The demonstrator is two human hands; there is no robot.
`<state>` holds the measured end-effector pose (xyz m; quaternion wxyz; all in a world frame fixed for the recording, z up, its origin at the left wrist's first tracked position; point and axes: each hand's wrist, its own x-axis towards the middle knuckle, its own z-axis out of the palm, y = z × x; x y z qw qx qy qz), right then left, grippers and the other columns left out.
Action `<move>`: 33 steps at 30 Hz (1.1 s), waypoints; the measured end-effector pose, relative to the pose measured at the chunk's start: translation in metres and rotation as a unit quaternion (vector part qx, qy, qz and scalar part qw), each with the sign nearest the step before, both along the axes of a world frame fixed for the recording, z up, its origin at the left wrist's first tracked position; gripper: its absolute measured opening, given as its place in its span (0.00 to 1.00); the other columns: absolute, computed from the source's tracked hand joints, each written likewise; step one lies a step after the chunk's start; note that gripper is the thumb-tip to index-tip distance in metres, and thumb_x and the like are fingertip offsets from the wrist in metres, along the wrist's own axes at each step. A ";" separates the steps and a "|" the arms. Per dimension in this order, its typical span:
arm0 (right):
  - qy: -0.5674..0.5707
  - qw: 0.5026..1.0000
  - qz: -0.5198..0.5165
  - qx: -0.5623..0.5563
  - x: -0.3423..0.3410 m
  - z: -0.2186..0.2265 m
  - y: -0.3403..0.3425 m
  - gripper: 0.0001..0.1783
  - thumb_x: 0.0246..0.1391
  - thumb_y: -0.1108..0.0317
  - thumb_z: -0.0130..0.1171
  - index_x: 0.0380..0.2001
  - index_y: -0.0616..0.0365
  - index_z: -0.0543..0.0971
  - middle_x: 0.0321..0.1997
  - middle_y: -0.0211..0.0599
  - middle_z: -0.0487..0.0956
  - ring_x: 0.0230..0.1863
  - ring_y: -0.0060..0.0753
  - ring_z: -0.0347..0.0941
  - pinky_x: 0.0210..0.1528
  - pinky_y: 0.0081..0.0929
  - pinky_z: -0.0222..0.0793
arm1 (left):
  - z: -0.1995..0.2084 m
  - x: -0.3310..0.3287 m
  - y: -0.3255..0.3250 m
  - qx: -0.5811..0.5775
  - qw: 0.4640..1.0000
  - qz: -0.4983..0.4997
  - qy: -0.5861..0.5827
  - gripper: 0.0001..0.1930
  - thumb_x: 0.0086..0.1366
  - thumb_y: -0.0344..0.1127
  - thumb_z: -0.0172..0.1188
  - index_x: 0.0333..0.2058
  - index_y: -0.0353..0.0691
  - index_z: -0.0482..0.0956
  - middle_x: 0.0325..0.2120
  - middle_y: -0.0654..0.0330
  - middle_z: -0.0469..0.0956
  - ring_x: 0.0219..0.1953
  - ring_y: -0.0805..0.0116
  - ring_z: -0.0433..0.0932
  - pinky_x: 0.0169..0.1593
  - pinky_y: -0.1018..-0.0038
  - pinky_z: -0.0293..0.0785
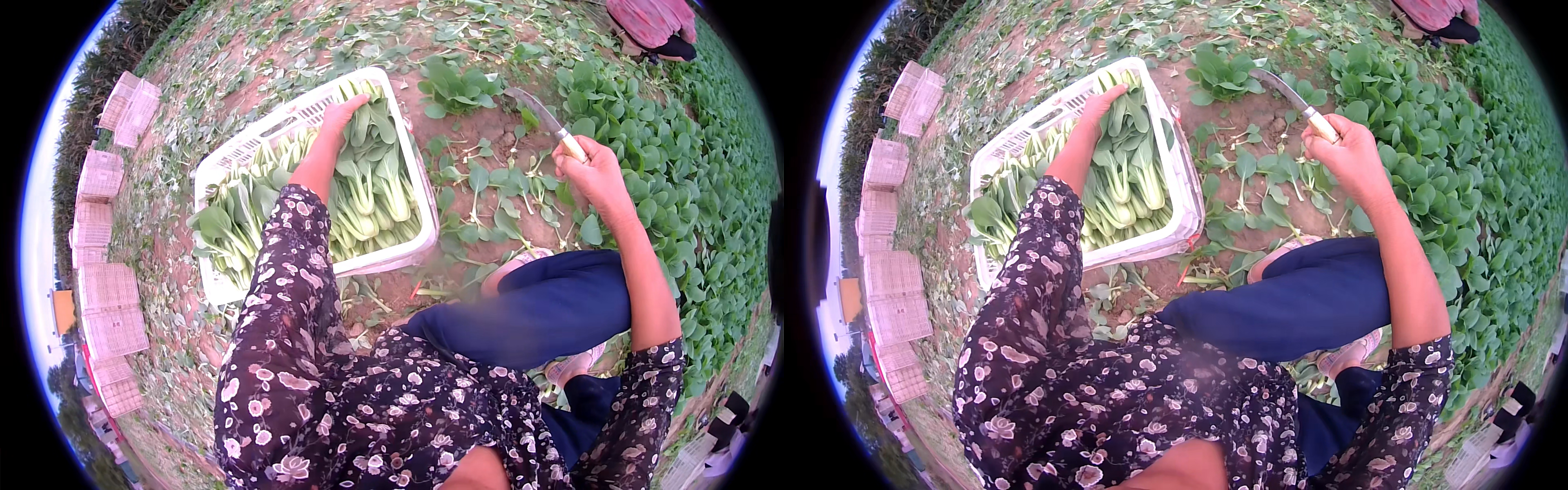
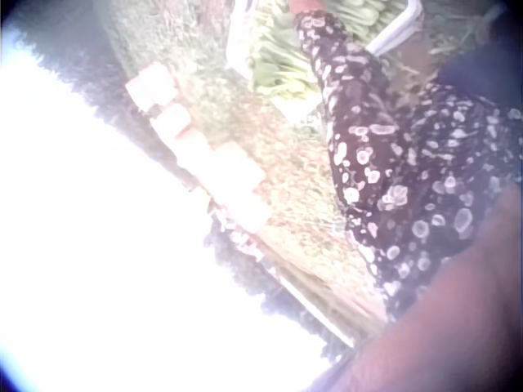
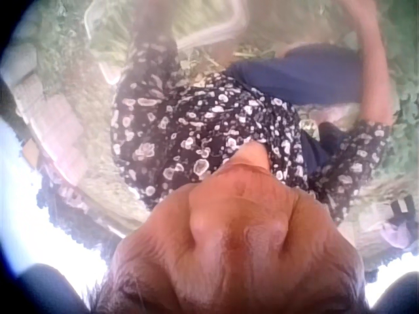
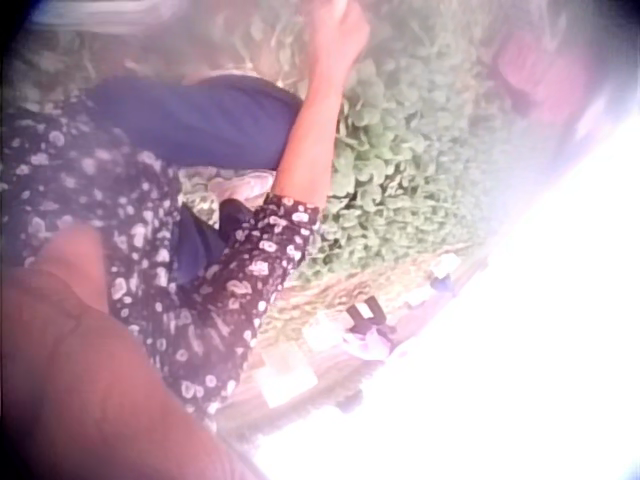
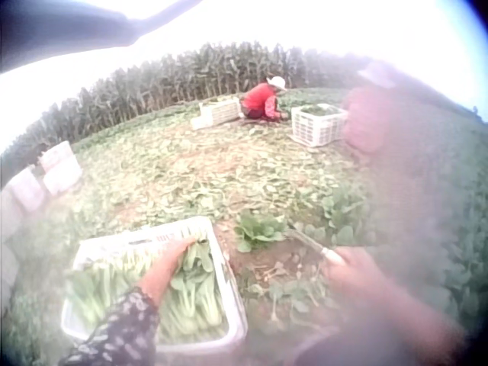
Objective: The person harvests leafy green vegetables from a field using a knife. They cut the stems of the vegetables, gather them into bunches, and place them into a white plastic crate. The person repeats this process, filling the crate with harvested vegetables.
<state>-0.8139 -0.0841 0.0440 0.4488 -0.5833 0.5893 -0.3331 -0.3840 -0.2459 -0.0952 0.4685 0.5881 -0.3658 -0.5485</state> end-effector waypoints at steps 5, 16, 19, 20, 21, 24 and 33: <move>-0.012 0.999 -0.024 -0.037 -0.004 -0.005 -0.013 0.10 0.49 0.69 0.59 0.34 0.59 0.80 0.27 0.26 0.78 0.29 0.16 0.70 0.35 0.20 0.65 | 0.000 -0.002 -0.003 -0.043 0.989 0.075 -0.123 0.35 0.50 0.50 0.76 0.47 0.26 0.78 0.44 0.50 0.82 0.44 0.60 0.82 0.48 0.66 0.77; 0.026 0.991 -0.117 -0.057 -0.014 0.020 -0.027 0.13 0.48 0.64 0.61 0.37 0.58 0.81 0.28 0.28 0.82 0.22 0.13 0.65 0.28 0.18 0.61 | -0.025 0.027 0.034 -0.197 0.775 -0.187 -0.570 0.47 0.63 0.61 0.57 0.63 0.21 0.58 0.64 0.32 0.60 0.68 0.41 0.58 0.69 0.59 0.54; -0.096 0.982 -0.144 -0.075 -0.014 0.023 -0.030 0.16 0.47 0.64 0.60 0.40 0.58 0.81 0.29 0.25 0.83 0.19 0.11 0.59 0.21 0.17 0.54 | -0.049 0.021 0.034 -0.205 0.750 -0.184 -0.601 0.48 0.65 0.62 0.52 0.66 0.21 0.52 0.66 0.29 0.53 0.70 0.38 0.52 0.72 0.58 0.49; -0.124 0.977 -0.151 -0.088 -0.016 0.026 -0.031 0.16 0.47 0.64 0.60 0.41 0.58 0.81 0.29 0.25 0.83 0.18 0.10 0.58 0.20 0.18 0.53 | -0.054 0.014 0.031 -0.209 0.735 -0.174 -0.621 0.48 0.65 0.62 0.51 0.66 0.21 0.52 0.66 0.29 0.53 0.70 0.37 0.52 0.72 0.58 0.48; -0.122 0.976 -0.150 -0.102 -0.018 0.021 -0.034 0.16 0.47 0.64 0.60 0.40 0.59 0.81 0.30 0.26 0.84 0.17 0.11 0.58 0.19 0.18 0.53 | -0.054 0.012 0.028 -0.206 0.729 -0.174 -0.629 0.48 0.66 0.63 0.50 0.66 0.21 0.52 0.67 0.31 0.52 0.71 0.39 0.50 0.72 0.58 0.47; -0.079 0.981 -0.172 -0.044 -0.019 -0.027 -0.040 0.16 0.47 0.65 0.60 0.39 0.59 0.81 0.31 0.29 0.85 0.17 0.11 0.58 0.19 0.18 0.55 | -0.042 0.041 0.029 -0.158 0.763 -0.203 -0.593 0.49 0.67 0.65 0.48 0.67 0.22 0.51 0.68 0.32 0.50 0.72 0.40 0.47 0.73 0.58 0.45; 0.212 0.959 -0.101 0.159 -0.093 -0.216 -0.036 0.20 0.52 0.50 0.62 0.31 0.59 0.83 0.29 0.46 0.83 0.36 0.47 0.81 0.43 0.42 0.74 | 0.121 -0.120 0.025 -0.391 0.716 -0.231 -0.531 0.16 0.60 0.43 0.61 0.44 0.42 0.82 0.44 0.56 0.81 0.47 0.53 0.79 0.53 0.63 0.74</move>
